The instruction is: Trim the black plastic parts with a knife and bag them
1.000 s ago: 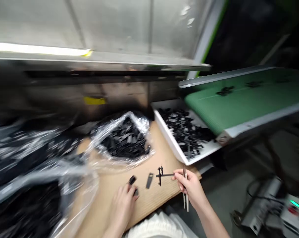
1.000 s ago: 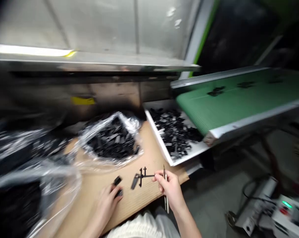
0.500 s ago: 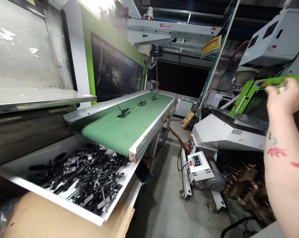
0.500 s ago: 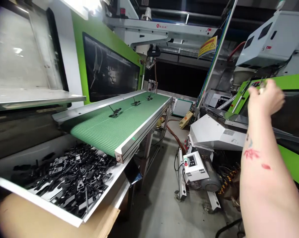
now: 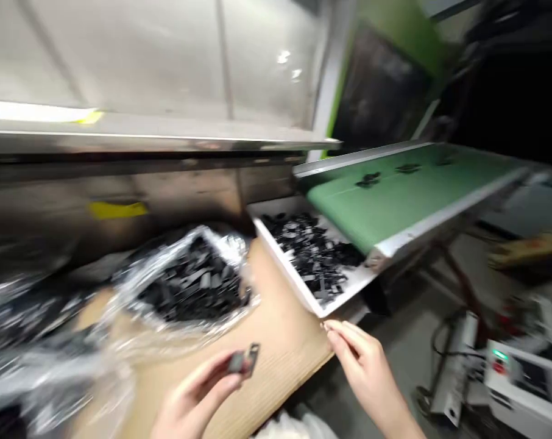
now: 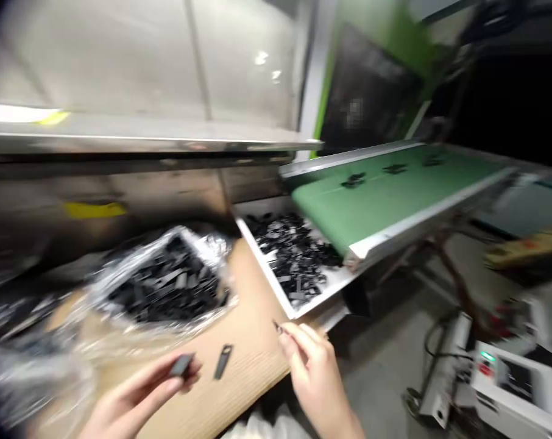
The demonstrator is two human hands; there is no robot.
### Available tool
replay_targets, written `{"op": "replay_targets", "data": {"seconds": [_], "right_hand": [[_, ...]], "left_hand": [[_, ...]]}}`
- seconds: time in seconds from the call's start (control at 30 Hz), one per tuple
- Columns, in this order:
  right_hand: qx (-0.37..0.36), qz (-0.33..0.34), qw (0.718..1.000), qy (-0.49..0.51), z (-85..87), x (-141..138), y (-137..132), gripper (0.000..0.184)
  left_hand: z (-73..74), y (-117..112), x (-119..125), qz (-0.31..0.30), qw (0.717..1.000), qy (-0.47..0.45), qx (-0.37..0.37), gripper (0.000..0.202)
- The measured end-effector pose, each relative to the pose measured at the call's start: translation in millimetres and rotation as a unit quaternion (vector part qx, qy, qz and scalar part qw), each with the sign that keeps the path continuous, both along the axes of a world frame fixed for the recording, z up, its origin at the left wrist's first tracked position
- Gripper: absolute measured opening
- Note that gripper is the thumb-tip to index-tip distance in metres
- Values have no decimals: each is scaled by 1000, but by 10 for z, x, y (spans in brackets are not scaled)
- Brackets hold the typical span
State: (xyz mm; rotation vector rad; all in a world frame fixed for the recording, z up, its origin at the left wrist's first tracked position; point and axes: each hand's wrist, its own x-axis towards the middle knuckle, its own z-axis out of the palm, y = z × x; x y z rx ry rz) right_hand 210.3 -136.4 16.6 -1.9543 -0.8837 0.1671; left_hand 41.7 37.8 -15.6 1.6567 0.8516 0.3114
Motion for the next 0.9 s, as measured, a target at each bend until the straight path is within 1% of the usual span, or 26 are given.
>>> {"op": "replay_targets", "data": {"seconds": [0.07, 0.1, 0.2, 0.33, 0.43, 0.53, 0.6, 0.67, 0.73, 0.77, 0.8, 0.9], "right_hand": [[16, 117, 993, 14, -20, -313, 230, 24], [26, 158, 987, 12, -16, -420, 308, 23], [52, 236, 970, -27, 2, -586, 450, 20], [42, 314, 945, -82, 21, -634, 521, 19], [40, 335, 936, -97, 28, -644, 548, 19], [50, 353, 926, -123, -2, -598, 588, 18], [48, 329, 934, -130, -39, -512, 613, 18], [51, 275, 953, -119, -69, -403, 615, 17], [55, 237, 967, -77, -74, -320, 582, 15], [56, 240, 968, -43, -66, -303, 556, 15], [56, 255, 965, -1, -53, -308, 528, 16], [39, 307, 943, 120, -5, -419, 466, 20]], "left_hand": [[178, -87, -94, 48, 998, -33, -14, 38], [255, -125, -111, 52, 998, -47, -7, 34], [404, -209, -164, 53, 995, -73, 29, 22], [460, -287, -306, 58, 990, -103, 79, 16], [467, -314, -366, 64, 987, -110, 99, 15], [474, -324, -371, 62, 985, -121, 105, 13], [481, -334, -370, 49, 985, -133, 104, 12], [489, -347, -370, 31, 986, -134, 96, 11], [491, -357, -363, 28, 988, -124, 89, 11], [489, -361, -356, 35, 989, -116, 87, 11], [485, -363, -346, 42, 989, -111, 86, 13], [461, -370, -310, 52, 988, -108, 95, 19]]}}
